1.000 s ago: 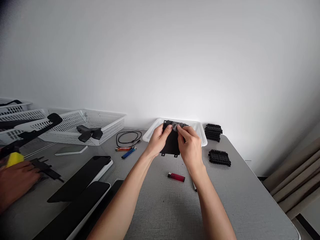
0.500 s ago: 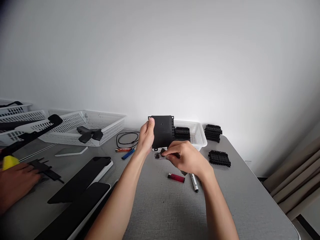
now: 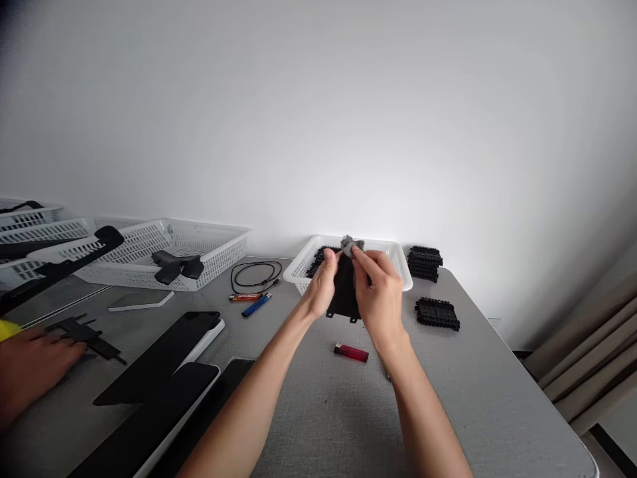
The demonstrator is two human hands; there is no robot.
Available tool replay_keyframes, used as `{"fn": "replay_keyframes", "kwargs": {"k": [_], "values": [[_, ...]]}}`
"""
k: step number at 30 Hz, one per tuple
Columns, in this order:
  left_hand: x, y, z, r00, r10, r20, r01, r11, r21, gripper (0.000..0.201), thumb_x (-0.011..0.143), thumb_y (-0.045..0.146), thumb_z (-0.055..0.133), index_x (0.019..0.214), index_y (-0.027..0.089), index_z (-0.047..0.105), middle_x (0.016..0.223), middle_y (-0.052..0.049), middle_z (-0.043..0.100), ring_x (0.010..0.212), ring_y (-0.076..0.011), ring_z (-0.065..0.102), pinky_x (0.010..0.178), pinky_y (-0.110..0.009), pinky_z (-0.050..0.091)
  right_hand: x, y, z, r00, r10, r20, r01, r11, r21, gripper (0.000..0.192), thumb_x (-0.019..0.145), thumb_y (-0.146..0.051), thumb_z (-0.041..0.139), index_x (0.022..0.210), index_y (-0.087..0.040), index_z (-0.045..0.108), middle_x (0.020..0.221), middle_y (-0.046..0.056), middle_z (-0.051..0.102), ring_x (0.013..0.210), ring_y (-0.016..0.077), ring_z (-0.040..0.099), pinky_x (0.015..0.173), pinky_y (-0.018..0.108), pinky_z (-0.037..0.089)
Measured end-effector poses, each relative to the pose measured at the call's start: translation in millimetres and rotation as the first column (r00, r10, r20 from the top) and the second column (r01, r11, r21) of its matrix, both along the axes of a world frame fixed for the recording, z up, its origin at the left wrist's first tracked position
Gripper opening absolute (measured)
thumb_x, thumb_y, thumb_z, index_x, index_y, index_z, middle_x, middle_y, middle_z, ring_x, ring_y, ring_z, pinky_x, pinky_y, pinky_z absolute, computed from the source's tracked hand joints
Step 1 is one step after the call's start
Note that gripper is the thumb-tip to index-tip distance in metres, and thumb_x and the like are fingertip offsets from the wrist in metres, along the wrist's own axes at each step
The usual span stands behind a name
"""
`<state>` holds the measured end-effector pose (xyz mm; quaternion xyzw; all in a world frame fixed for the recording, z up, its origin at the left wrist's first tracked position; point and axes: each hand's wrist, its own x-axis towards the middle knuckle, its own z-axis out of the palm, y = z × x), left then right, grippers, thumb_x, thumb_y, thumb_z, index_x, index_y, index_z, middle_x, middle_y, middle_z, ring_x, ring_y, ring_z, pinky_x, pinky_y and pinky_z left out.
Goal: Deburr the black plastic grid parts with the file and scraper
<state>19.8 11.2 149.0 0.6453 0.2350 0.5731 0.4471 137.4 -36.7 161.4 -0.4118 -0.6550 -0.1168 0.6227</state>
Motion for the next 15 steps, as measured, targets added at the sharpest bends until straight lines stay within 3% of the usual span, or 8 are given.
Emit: {"fn": "replay_keyframes", "kwargs": {"k": [4, 8, 12, 15], "values": [[4, 2, -4.8, 0.999, 0.005, 0.041, -0.003, 0.998, -0.057, 0.073, 0.082, 0.08, 0.034, 0.106, 0.021, 0.07, 0.109, -0.008, 0.071, 0.125, -0.0276, 0.055, 0.109, -0.038, 0.04, -5, -1, -2.1, 0.997, 0.019, 0.069, -0.017, 1.0, -0.021, 0.029, 0.097, -0.018, 0.05, 0.112, -0.023, 0.074, 0.098, 0.008, 0.069, 0.085, 0.017, 0.065, 0.072, 0.031, 0.054], [-2, 7, -1.5, 0.972, 0.026, 0.231, 0.033, 0.969, -0.246, 0.081, 0.079, 0.085, 0.03, 0.111, 0.02, 0.068, 0.108, -0.01, 0.073, 0.122, -0.0284, 0.058, 0.1, -0.039, 0.049, -5, -3, -2.6, 0.968, 0.109, 0.224, -0.084, 0.989, -0.119, 0.03, 0.095, -0.013, 0.05, 0.107, -0.024, 0.076, 0.096, 0.007, 0.069, 0.085, 0.0181, 0.064, 0.074, 0.032, 0.054], [-14, 10, 9.1, 0.946, 0.021, 0.324, 0.085, 0.947, -0.311, 0.091, 0.076, 0.089, 0.023, 0.112, 0.017, 0.068, 0.108, -0.013, 0.074, 0.111, -0.0305, 0.064, 0.09, -0.04, 0.054, -5, -2, -5.1, 0.877, 0.21, 0.431, -0.126, 0.968, -0.215, 0.035, 0.093, -0.005, 0.048, 0.106, -0.023, 0.076, 0.095, 0.007, 0.07, 0.085, 0.0187, 0.062, 0.072, 0.031, 0.051], [-20, 17, 9.6, 0.929, 0.081, 0.36, 0.043, 0.944, -0.326, 0.09, 0.077, 0.087, 0.024, 0.115, 0.017, 0.066, 0.108, -0.013, 0.074, 0.108, -0.0291, 0.066, 0.089, -0.038, 0.054, -3, 0, -7.4, 0.78, 0.307, 0.545, -0.175, 0.944, -0.281, 0.04, 0.087, 0.003, 0.05, 0.099, -0.023, 0.077, 0.092, 0.005, 0.071, 0.085, 0.0181, 0.061, 0.074, 0.031, 0.049]]}}
